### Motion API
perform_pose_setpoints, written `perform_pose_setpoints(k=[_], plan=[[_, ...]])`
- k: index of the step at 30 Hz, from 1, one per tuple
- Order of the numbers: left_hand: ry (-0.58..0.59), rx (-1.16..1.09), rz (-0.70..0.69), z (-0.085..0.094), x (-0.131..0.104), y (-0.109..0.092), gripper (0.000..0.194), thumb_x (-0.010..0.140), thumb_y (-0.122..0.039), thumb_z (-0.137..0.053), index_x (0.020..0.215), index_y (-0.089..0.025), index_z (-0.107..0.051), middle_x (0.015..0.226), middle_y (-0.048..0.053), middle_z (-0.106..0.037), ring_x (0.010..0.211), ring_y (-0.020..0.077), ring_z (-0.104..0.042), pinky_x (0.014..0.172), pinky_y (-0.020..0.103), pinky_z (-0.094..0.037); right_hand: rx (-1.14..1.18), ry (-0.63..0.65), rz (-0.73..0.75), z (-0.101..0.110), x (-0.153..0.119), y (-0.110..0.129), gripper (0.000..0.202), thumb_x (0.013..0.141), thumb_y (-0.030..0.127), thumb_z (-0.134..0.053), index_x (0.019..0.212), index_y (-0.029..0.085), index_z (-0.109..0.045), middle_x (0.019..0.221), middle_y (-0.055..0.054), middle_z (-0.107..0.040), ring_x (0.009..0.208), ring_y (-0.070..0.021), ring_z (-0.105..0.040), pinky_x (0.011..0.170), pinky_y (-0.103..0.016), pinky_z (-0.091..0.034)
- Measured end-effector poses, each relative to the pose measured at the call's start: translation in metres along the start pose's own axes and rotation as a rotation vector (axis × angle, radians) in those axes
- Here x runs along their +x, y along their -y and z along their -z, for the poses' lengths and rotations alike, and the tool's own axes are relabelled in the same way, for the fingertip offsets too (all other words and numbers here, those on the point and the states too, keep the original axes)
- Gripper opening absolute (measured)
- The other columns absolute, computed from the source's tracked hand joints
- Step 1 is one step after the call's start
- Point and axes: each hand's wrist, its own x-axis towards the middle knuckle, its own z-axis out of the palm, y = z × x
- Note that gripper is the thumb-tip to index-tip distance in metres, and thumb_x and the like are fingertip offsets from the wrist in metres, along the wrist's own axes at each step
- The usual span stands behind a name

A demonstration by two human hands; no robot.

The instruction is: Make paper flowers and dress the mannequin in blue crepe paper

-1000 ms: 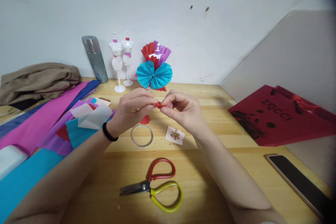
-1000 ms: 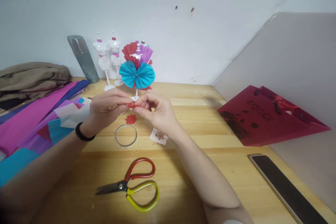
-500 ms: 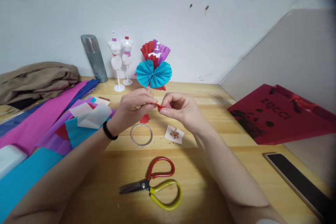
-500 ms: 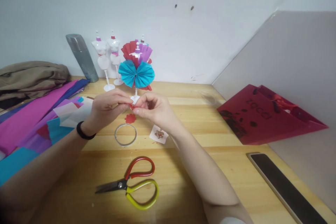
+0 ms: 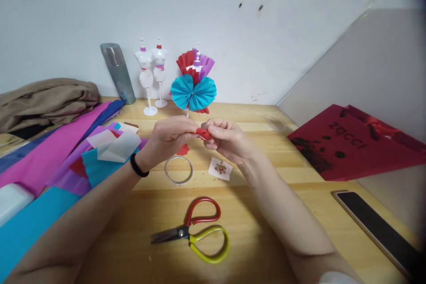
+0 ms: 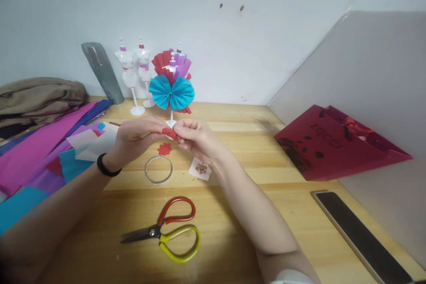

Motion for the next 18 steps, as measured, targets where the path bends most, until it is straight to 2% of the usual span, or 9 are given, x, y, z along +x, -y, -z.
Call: perform_pose_setpoints(k=[7,11,15,18], plan=[[-0.009,0.013,-0.023,-0.001,0.0,0.0003,0.01,0.087,-0.013,-0.068,0.09,-0.018,-0.076,0.085,0.007,-0.078,0.078,0.0158,-0.072,0.075,0.026,-0.058,-0.03,-0.008,-0.011,-0.0007,-0.0015,0.0028,0.031,0.06,0.035,-0.086,0.056,0.014,-0.063,0.052,0.002,-0.051,0.048,-0.0058,-0.04,0.044,-0.021,-0.026],[0.014,0.028,-0.007,0.0004,-0.0007,-0.0002,0.012,0.089,-0.013,-0.065,0.09,-0.019,-0.076,0.087,0.008,-0.079,0.08,0.0162,-0.072,0.076,0.026,-0.057,-0.04,0.0,-0.037,0.0001,-0.0011,0.0034,0.027,0.058,0.032,-0.083,0.055,0.015,-0.062,0.053,0.002,-0.052,0.048,-0.0063,-0.042,0.044,-0.021,-0.026],[0.025,0.009,0.031,0.0015,-0.0014,-0.0008,0.013,0.09,-0.017,-0.065,0.089,-0.021,-0.078,0.087,0.007,-0.079,0.081,0.0171,-0.073,0.077,0.028,-0.057,-0.073,-0.038,-0.017,-0.0005,-0.0003,0.0015,0.03,0.059,0.036,-0.083,0.057,0.015,-0.061,0.051,0.004,-0.049,0.047,-0.0061,-0.04,0.045,-0.022,-0.026],[0.001,-0.061,0.107,0.0004,-0.0016,-0.0007,0.011,0.087,-0.017,-0.068,0.088,-0.022,-0.078,0.084,0.004,-0.079,0.077,0.0161,-0.073,0.071,0.026,-0.056,-0.205,-0.104,0.098,-0.0038,-0.0007,-0.0013,0.034,0.065,0.044,-0.08,0.061,0.017,-0.06,0.053,0.004,-0.052,0.048,-0.0067,-0.039,0.047,-0.022,-0.026]])
